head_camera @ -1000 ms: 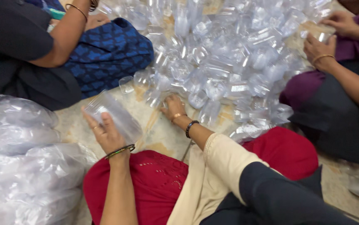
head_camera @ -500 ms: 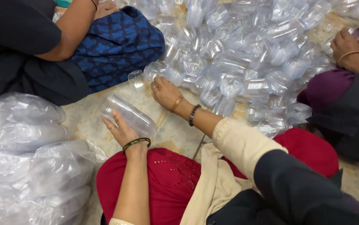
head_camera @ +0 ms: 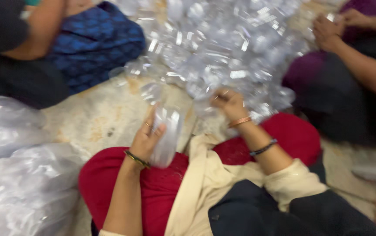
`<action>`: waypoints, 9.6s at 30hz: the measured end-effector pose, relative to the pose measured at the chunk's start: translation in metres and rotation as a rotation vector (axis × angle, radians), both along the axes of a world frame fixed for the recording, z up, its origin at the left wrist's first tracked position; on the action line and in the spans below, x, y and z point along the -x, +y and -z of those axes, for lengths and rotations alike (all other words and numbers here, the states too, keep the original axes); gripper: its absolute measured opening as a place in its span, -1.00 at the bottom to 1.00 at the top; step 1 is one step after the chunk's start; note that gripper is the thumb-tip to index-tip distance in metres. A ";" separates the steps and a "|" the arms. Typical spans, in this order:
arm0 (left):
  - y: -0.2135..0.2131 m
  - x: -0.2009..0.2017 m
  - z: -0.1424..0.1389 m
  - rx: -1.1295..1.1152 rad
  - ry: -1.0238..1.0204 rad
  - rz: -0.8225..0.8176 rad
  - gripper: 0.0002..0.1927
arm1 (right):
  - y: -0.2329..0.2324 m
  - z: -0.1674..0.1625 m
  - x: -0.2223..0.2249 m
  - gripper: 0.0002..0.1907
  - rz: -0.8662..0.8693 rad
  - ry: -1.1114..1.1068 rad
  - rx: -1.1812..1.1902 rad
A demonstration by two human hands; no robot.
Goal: The person sits on the floor and nests clear plastic cups into one another to form stacked sleeves, then places the completed stacks onto the floor beside them. They repeatedly pick loose cups from a large pile, align and press each cup into the stack, and occasionally gather finished stacks aside.
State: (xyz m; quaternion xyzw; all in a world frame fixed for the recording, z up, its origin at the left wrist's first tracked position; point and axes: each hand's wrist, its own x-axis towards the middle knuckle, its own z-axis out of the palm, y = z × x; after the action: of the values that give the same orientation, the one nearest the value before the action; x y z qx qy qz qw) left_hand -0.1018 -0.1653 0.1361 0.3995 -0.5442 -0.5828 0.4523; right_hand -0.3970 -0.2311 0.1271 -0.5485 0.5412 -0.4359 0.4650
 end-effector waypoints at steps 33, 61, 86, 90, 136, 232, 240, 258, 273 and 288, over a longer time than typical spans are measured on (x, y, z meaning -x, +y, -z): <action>0.196 0.120 -0.008 -0.123 0.130 0.219 -0.18 | 0.222 -0.090 0.078 -0.86 -0.434 0.366 0.450; 0.179 0.133 -0.023 0.106 -0.212 0.127 -0.43 | 0.227 -0.056 0.062 -0.86 -0.170 0.005 -0.071; 0.181 0.086 0.039 -0.040 -0.007 0.210 -0.23 | 0.211 -0.120 0.253 -0.65 -0.155 1.262 -0.235; 0.179 0.086 0.053 -0.028 -0.146 0.203 -0.13 | 0.261 -0.154 0.426 -0.76 0.349 1.554 -0.682; 0.232 0.123 -0.028 0.082 -0.319 -0.343 -0.17 | 0.228 -0.015 0.099 -0.67 -0.072 -0.268 -0.496; 0.207 0.105 -0.026 -0.889 0.250 -0.179 -0.38 | 0.268 -0.032 0.098 -0.67 -0.428 -0.014 -0.048; 0.203 0.108 -0.017 -0.959 0.352 -0.225 -0.42 | 0.268 -0.031 0.085 -0.72 -0.329 -0.005 -0.065; 0.203 0.112 -0.006 -0.586 0.241 -0.365 -0.35 | 0.248 -0.007 0.076 -0.56 -0.202 -0.316 -0.183; 0.202 0.095 0.000 -0.610 0.397 -0.217 -0.48 | 0.244 -0.020 0.074 -0.50 -0.286 -0.237 -0.102; 0.184 0.085 -0.002 -0.504 0.272 -0.256 -0.57 | 0.219 -0.039 0.090 -0.52 -0.359 -0.300 -0.235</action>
State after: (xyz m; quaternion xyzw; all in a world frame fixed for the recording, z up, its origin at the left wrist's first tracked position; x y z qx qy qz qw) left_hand -0.1864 0.0191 0.1382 0.4828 -0.2625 -0.6859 0.4771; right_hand -0.4872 -0.0119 0.1656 -0.5070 0.4071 -0.3569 0.6707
